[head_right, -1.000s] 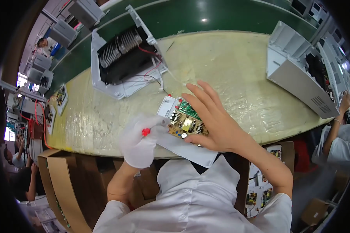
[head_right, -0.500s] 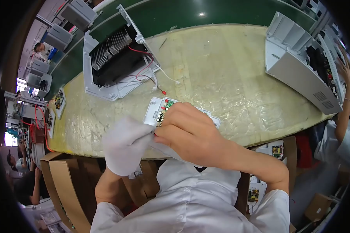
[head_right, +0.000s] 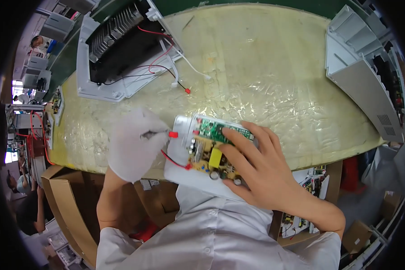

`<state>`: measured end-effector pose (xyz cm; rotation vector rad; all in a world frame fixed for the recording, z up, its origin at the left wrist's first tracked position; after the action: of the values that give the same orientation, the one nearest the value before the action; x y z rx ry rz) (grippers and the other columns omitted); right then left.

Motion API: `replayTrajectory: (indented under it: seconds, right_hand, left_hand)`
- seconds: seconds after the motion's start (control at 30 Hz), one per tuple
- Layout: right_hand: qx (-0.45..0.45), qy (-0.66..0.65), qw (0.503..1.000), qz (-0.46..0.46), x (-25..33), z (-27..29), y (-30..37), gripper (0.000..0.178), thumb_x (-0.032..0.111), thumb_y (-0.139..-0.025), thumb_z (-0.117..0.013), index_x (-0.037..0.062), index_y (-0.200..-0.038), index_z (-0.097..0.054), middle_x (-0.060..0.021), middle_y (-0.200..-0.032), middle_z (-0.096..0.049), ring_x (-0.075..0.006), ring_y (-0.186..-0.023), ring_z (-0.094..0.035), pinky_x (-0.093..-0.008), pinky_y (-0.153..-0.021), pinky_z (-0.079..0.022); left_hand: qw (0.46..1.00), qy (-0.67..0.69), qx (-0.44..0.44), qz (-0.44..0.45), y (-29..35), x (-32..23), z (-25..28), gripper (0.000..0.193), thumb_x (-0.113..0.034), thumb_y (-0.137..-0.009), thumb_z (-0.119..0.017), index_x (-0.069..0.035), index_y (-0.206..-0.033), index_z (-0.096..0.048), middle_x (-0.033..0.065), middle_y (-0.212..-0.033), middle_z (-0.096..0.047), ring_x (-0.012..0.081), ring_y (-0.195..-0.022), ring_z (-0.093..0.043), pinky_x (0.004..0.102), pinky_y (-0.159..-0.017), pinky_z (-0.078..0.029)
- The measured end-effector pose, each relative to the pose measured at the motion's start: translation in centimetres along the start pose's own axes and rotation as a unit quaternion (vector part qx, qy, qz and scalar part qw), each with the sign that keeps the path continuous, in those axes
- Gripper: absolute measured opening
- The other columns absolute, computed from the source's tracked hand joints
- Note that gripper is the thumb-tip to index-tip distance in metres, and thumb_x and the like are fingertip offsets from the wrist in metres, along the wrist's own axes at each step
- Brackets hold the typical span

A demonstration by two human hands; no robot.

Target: Assembling circuit boards into plastic housings for electronic appliances on a manufacturing assembly line.

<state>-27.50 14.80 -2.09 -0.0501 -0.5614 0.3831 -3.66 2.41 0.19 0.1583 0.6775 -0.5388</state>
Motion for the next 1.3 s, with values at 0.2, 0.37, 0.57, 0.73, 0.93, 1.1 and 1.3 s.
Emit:
replayTrajectory:
  seconds: [0.2,0.37,0.57,0.73,0.93,1.1,1.3]
  right_hand:
    - [0.029,-0.055,0.997,0.046,-1.1,0.0,0.0,0.062,0.026,-0.074,-0.083,0.0041,-0.128,-0.062,-0.0179,-0.151,-0.053,-0.0480,-0.139,-0.047,-0.0638,-0.109,-0.036]
    - [0.001,-0.050,0.996,0.068,-1.7,-0.2,-0.1,0.061,0.030,-0.071,-0.081,0.0060,-0.124,-0.065,-0.0168,-0.148,-0.057,-0.0465,-0.132,-0.054,-0.0612,-0.103,-0.039]
    - [-0.010,-0.061,0.995,0.077,-2.1,-0.3,-0.2,0.058,0.031,-0.072,-0.081,0.0062,-0.122,-0.067,-0.0162,-0.146,-0.059,-0.0456,-0.131,-0.056,-0.0596,-0.101,-0.040]
    - [-0.012,-0.064,0.995,0.078,-2.3,-0.3,-0.2,0.058,0.032,-0.071,-0.082,0.0064,-0.121,-0.067,-0.0160,-0.146,-0.060,-0.0453,-0.130,-0.056,-0.0599,-0.101,-0.040]
    - [-0.012,-0.071,0.994,0.078,-2.2,-0.3,-0.2,0.059,0.030,-0.070,-0.084,0.0075,-0.122,-0.067,-0.0156,-0.146,-0.059,-0.0448,-0.131,-0.056,-0.0595,-0.102,-0.040]
    - [-0.007,-0.077,0.994,0.072,-2.4,-0.4,-0.1,0.060,0.030,-0.069,-0.084,0.0083,-0.123,-0.068,-0.0154,-0.147,-0.059,-0.0447,-0.132,-0.055,-0.0596,-0.102,-0.040]
    - [-0.002,-0.090,0.993,0.073,-2.3,0.2,-0.6,0.061,0.028,-0.066,-0.085,0.0104,-0.122,-0.068,-0.0122,-0.146,-0.059,-0.0412,-0.132,-0.055,-0.0577,-0.102,-0.041]
  left_hand:
    - [0.999,0.007,0.042,0.020,0.0,-1.5,-1.5,0.024,-0.001,-0.080,-0.074,-0.011,-0.100,-0.083,0.0061,-0.087,-0.063,0.0209,-0.078,-0.063,0.0326,-0.070,-0.050]
    - [1.000,-0.019,0.023,0.006,0.2,-1.6,-1.9,0.028,-0.001,-0.080,-0.073,-0.015,-0.101,-0.084,0.0065,-0.086,-0.061,0.0231,-0.079,-0.063,0.0349,-0.070,-0.050]
    - [0.995,-0.096,0.019,-0.023,-0.1,-2.4,-2.0,0.021,-0.002,-0.081,-0.073,-0.013,-0.097,-0.082,0.0083,-0.085,-0.062,0.0277,-0.078,-0.063,0.0384,-0.068,-0.051]
    - [0.993,-0.110,0.030,-0.025,-0.2,-3.0,-1.8,0.020,-0.003,-0.081,-0.072,-0.013,-0.096,-0.081,0.0086,-0.083,-0.063,0.0293,-0.075,-0.064,0.0399,-0.067,-0.051]
    - [0.992,-0.119,0.039,-0.019,-0.2,-2.9,-1.9,0.018,-0.007,-0.082,-0.071,-0.014,-0.095,-0.081,0.0085,-0.083,-0.062,0.0304,-0.075,-0.063,0.0410,-0.067,-0.050]
    - [0.987,-0.150,0.051,-0.019,-0.2,-3.4,-2.5,0.017,-0.007,-0.083,-0.071,-0.013,-0.097,-0.079,0.0097,-0.084,-0.062,0.0316,-0.078,-0.063,0.0428,-0.068,-0.050]
    - [0.992,-0.109,0.069,0.001,0.4,-3.7,-2.6,0.018,-0.008,-0.085,-0.070,-0.012,-0.101,-0.078,0.0111,-0.086,-0.062,0.0340,-0.077,-0.062,0.0446,-0.069,-0.050]
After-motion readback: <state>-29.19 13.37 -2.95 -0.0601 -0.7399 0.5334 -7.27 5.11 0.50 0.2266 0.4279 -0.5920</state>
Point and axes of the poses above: each hand's wrist, its own y-axis away from the middle knuckle, its own z-axis out of the back of the hand, x = y × z, the point moved 3 cm from there along -y, towards the middle knuckle
